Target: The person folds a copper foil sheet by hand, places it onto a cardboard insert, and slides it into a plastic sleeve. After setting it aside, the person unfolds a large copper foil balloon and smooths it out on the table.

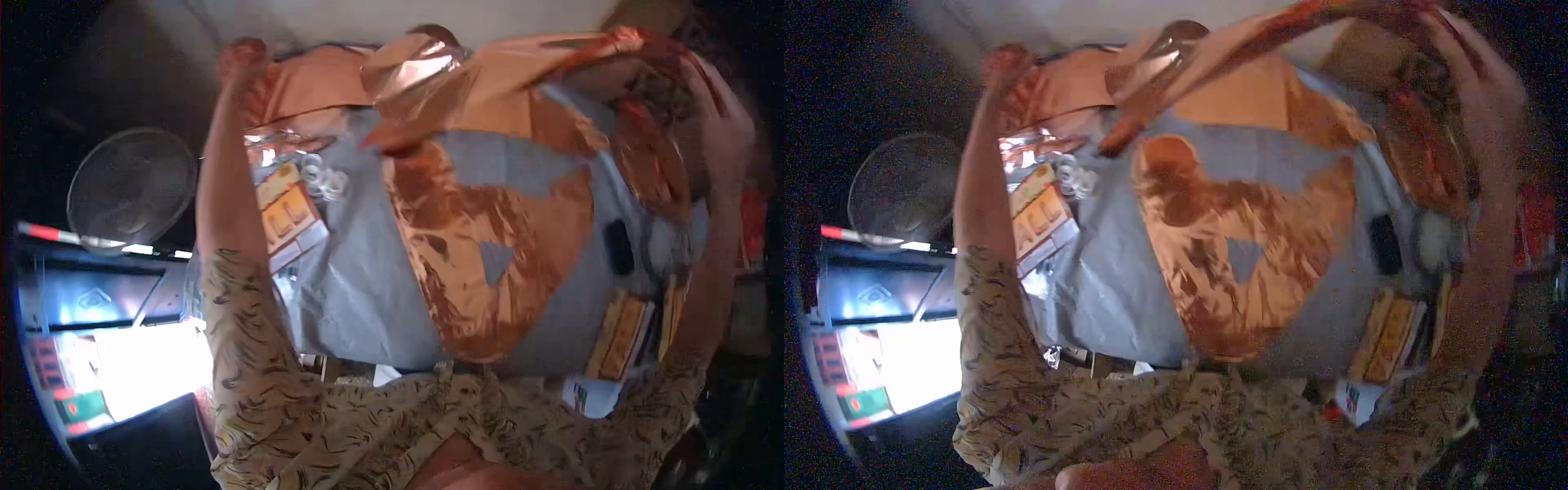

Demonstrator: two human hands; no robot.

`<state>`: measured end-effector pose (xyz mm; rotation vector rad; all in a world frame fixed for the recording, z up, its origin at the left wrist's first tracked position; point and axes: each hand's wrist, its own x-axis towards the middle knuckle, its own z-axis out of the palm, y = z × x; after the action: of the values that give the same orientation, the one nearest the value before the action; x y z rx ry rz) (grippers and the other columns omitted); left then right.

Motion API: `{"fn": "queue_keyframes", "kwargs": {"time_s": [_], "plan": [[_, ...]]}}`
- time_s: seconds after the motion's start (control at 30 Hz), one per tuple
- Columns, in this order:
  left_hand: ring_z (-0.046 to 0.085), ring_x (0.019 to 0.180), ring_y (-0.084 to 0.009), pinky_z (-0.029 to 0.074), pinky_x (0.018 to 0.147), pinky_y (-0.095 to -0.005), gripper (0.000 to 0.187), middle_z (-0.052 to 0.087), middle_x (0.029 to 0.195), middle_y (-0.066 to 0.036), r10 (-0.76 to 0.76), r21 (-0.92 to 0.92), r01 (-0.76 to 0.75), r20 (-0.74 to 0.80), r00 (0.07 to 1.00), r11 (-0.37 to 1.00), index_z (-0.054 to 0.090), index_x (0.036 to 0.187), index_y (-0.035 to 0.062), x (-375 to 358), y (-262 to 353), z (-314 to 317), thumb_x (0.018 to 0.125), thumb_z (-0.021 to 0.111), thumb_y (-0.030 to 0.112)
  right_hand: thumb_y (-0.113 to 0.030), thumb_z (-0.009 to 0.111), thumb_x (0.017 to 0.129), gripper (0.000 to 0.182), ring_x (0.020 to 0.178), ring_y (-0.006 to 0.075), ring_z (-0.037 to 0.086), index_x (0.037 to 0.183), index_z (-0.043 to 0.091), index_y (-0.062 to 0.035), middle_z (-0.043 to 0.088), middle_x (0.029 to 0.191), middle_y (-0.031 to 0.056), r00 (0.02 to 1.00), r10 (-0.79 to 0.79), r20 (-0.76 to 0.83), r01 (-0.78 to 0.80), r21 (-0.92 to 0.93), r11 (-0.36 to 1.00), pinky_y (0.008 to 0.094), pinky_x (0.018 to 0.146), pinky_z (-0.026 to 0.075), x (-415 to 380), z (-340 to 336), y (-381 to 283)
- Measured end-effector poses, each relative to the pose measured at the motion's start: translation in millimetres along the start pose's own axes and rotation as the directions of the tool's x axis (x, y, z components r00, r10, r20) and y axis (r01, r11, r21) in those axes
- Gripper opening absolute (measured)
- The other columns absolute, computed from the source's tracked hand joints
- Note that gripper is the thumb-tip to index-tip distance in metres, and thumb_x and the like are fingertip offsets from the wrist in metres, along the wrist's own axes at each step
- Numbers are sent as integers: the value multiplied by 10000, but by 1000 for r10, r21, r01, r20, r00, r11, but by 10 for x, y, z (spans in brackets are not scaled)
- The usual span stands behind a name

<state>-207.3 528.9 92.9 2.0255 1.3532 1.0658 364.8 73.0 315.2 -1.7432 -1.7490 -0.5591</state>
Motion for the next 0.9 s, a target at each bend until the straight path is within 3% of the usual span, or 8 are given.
{"fn": "queue_keyframes", "kwargs": {"time_s": [0.07, 0.1, 0.2, 0.23, 0.3, 0.57, 0.77, 0.9], "plan": [[646, 889, -152, 538, 755, -301, 300, 713, 1036, -13, 61, 375, -51, -15, 998, 926, 715, 1190, 112, 302, -527, -215, 1052, 550, 321, -245, 575, 1069, 354, 1156, 173, 677, 1330, 675, -27, 719, 1280, 86, 989, 141, -47, -148, -197, 969, 304, 1008, 498, -576, -336, -191], [679, 847, -181, 553, 735, -312, 332, 728, 1041, -28, 327, -504, -248, 73, 942, 827, 725, 1165, 107, 736, -1174, -28, 1044, 572, 376, -224, 583, 1054, 337, 1157, 204, 679, 1310, 685, -29, 716, 1275, 104, 965, 256, 54, -251, -92, 964, 332, 1011, 502, -877, -420, -258], [703, 816, -210, 572, 740, -330, 318, 748, 1010, -57, -91, 145, 90, 3, 996, 985, 728, 1156, 92, -473, 791, 45, 1038, 590, 353, -162, 607, 1010, 290, 1161, 297, 684, 1248, 714, -36, 708, 1260, 155, 805, 463, 371, -554, 191, 810, 415, 1021, 514, -1748, -423, -431], [708, 824, -206, 570, 748, -337, 298, 755, 989, -71, -74, -152, 100, 167, 983, 983, 732, 1139, 73, -732, 1020, 206, 1023, 616, 322, -142, 615, 996, 276, 1163, 328, 686, 1228, 723, -39, 705, 1255, 172, 733, 485, 478, -647, 267, 714, 442, 1024, 518, -2007, -370, -493], [719, 850, -192, 571, 773, -345, 256, 763, 966, -101, 91, -183, -28, 348, 933, 983, 734, 1110, 35, -1301, 1363, 522, 997, 650, 250, -118, 642, 969, 217, 1125, 354, 689, 1138, 732, -18, 701, 1236, 169, 963, -185, 195, 168, 102, 981, 461, 994, 535, -2518, -181, -654], [597, 1293, -338, 459, 1034, -538, 421, 602, 1445, -111, 453, 359, -566, 353, 819, 742, 639, 1328, 97, -3581, 1941, 1721, 970, 667, 317, -57, 755, 848, 145, 1073, 344, 690, 910, 638, 0, 678, 1262, 167, 941, -157, 300, 75, 267, 961, 508, 970, 539, -3558, 483, -1543], [509, 1378, -315, 385, 1062, -567, 427, 578, 1444, -82, 374, 380, -440, 236, 897, 813, 623, 1332, 111, -3920, 2127, 1695, 956, 665, 310, -373, 772, 880, 671, 1436, 360, 443, 1423, 566, -39, 484, 1537, 175, 670, -424, 610, -94, 636, 766, 561, 1218, 269, -3223, 386, -1661], [515, 1361, -279, 401, 1031, -554, 400, 588, 1406, -84, 269, 299, -334, 239, 933, 894, 627, 1322, 112, -3656, 2168, 1774, 964, 632, 290, -354, 741, 906, 708, 1473, 360, 395, 1499, 490, -59, 442, 1577, 158, 831, -286, 477, -21, 541, 841, 578, 1225, 241, -3127, 956, -1340]]}}
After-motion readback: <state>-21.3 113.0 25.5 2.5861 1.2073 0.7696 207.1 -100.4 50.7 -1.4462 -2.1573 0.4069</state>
